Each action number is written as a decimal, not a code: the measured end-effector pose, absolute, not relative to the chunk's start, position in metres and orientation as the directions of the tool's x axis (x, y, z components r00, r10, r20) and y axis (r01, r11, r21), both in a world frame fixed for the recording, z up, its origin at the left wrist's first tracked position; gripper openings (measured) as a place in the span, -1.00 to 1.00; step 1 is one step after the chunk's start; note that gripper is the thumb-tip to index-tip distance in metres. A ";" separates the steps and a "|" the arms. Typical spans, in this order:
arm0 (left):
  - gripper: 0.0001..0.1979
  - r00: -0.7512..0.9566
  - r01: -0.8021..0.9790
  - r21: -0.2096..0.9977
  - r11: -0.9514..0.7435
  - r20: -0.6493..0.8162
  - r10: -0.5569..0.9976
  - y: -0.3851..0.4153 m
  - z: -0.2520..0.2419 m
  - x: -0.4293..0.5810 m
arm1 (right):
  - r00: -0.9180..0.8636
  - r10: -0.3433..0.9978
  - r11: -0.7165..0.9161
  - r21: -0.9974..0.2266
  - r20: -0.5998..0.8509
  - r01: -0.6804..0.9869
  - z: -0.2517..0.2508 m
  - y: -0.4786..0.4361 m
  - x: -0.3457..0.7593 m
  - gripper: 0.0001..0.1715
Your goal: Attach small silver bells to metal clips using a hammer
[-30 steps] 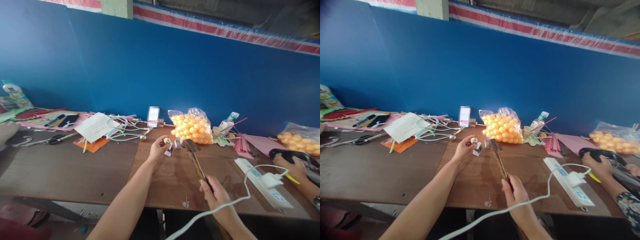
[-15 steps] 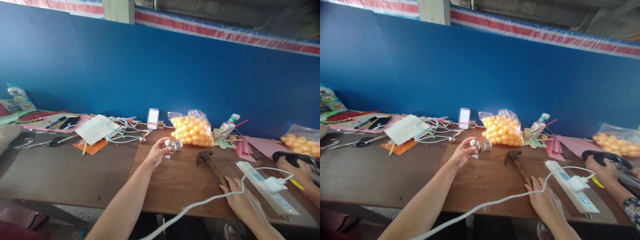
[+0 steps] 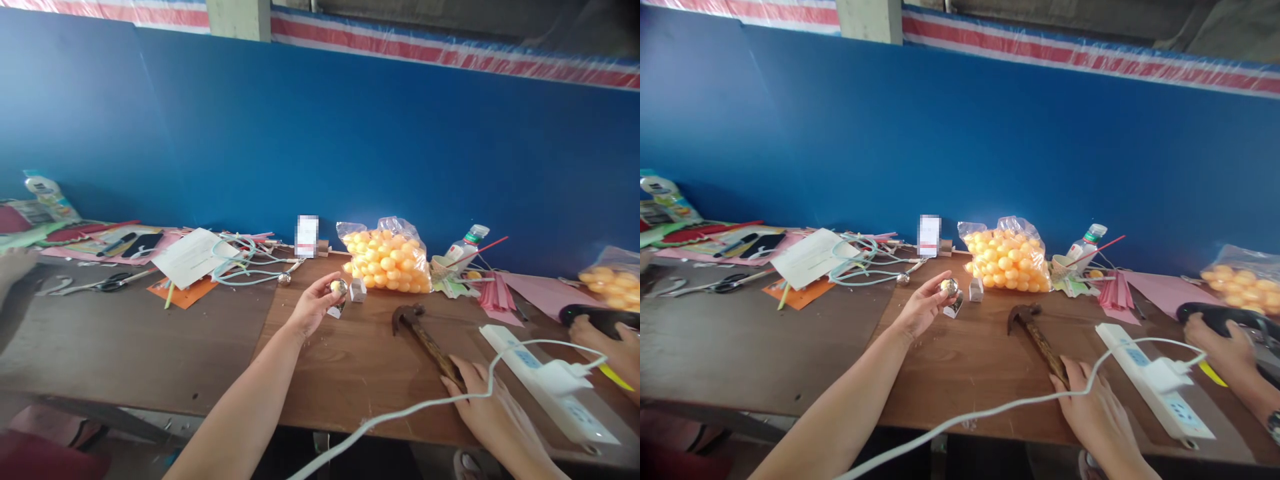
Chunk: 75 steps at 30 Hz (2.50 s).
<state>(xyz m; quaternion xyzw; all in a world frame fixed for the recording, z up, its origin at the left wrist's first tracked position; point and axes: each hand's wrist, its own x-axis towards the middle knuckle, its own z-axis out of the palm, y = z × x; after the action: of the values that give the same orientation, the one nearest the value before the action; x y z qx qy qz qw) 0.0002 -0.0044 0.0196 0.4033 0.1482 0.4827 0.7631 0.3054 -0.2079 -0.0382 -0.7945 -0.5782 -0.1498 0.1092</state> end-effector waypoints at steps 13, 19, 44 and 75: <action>-0.46 0.366 -0.414 0.910 -0.034 0.201 0.909 0.003 0.010 0.004 | 0.170 0.833 0.038 -0.360 0.526 0.932 0.005 -0.177 0.219 -0.64; -0.52 0.096 -0.589 0.808 0.001 0.069 0.993 0.017 0.013 -0.002 | 0.126 0.882 0.138 -0.506 0.454 0.851 0.032 -0.117 0.180 -0.69; -0.50 -0.053 -0.472 0.882 -0.007 -0.021 0.998 0.018 0.012 0.001 | 0.109 0.988 -0.052 -0.420 0.114 0.906 0.015 -0.020 0.151 -0.78; -0.52 0.323 -0.514 0.844 0.154 0.024 0.946 0.007 0.012 -0.001 | 0.285 0.920 0.268 -0.962 0.271 0.049 0.024 -0.023 0.142 -0.77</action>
<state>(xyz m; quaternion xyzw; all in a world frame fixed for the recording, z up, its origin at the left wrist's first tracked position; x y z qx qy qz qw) -0.0015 0.0075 0.0117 0.3978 0.2715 0.5147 0.7093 0.1418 -0.0232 0.0236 -0.4965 -0.4879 0.3457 0.6293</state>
